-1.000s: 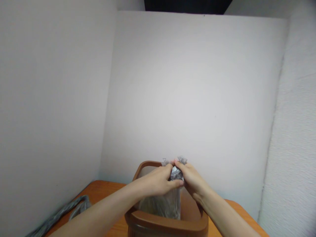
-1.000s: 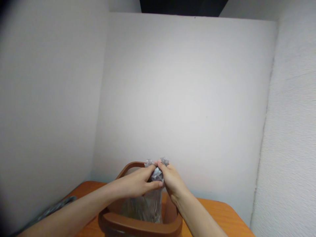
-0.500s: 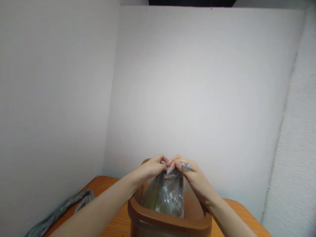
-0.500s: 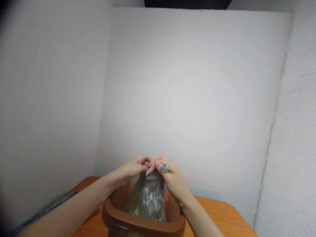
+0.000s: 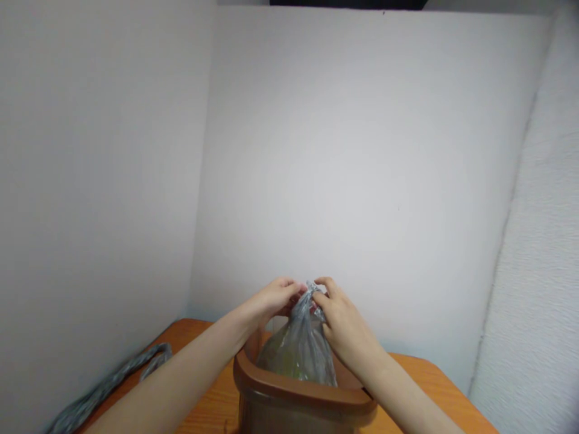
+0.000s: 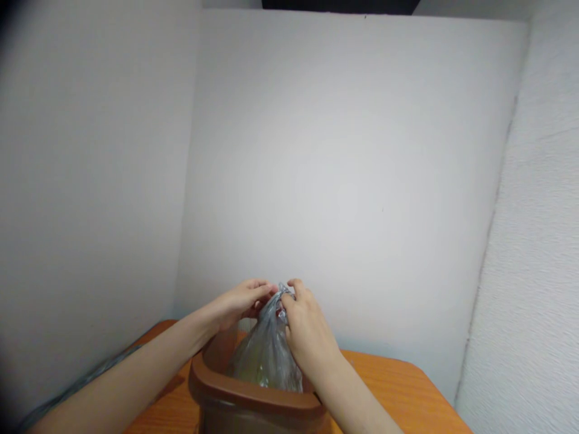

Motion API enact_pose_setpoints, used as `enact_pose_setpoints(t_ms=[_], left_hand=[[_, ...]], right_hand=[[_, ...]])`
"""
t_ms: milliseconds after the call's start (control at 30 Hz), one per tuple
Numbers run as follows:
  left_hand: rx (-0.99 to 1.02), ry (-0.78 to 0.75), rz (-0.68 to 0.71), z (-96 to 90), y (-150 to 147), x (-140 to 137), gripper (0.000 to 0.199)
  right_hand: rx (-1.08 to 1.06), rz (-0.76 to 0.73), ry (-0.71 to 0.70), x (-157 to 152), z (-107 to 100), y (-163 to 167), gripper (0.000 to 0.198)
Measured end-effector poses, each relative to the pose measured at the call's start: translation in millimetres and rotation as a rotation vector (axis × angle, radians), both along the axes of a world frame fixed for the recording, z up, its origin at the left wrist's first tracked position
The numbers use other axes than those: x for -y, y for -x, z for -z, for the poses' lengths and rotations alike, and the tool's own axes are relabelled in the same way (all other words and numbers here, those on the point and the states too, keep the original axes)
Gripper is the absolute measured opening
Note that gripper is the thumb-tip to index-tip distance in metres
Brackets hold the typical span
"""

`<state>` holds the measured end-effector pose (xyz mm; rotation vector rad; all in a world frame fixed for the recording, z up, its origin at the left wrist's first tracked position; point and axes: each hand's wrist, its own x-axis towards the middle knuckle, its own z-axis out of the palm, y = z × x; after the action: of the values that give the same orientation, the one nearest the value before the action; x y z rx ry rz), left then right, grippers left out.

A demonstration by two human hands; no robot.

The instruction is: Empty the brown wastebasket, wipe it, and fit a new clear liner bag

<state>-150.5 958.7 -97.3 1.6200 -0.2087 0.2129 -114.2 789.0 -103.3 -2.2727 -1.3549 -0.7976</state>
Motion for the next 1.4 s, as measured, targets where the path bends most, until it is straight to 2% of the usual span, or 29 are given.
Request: enact_pose_setpoints(t_ms=[133,300,467,600,767,900,1033,1167,1267,1400], left_hand=[[-0.015,-0.046,0.011,-2.3,2,-2,0.044],[-0.015,-0.205,-0.125,3.0,-10,-8,0.032],[0.036,-0.563,-0.345,3.5,-25,-18,0.029],[0.147,-0.903,-0.559,-4.6,-20,-21,0.023],[0.151,-1.226,-0.720,-8.5,-11,-19,0.024],[0.101,-1.372,-0.770,-6.6,-11,-20,0.023],[0.082,-1.407,-0.776,-6.8,-13,-21,0.023],[0.126,-1.340,-0.739,-13.2,-13,-19,0.024],[0.216,-1.219,-0.691,-24.3,-9,-17,0.023],[0.362,-1.073,-0.594,-39.1,8,-1,0.026]], right_hand=[[0.020,-0.035,0.036,-1,-2,4,0.042],[0.142,-0.002,0.164,-2,0,9,0.028],[0.313,-0.001,0.273,-3,-1,12,0.022],[0.356,0.001,0.278,2,-4,14,0.021],[0.225,-0.070,0.247,24,-4,21,0.021],[0.029,-0.108,0.252,49,-2,35,0.024],[-0.110,-0.145,0.260,70,-1,45,0.029],[-0.296,-0.240,0.207,79,-5,41,0.035],[-0.406,-0.308,0.091,72,-13,32,0.038],[-0.455,-0.383,-0.020,42,-17,16,0.036]])
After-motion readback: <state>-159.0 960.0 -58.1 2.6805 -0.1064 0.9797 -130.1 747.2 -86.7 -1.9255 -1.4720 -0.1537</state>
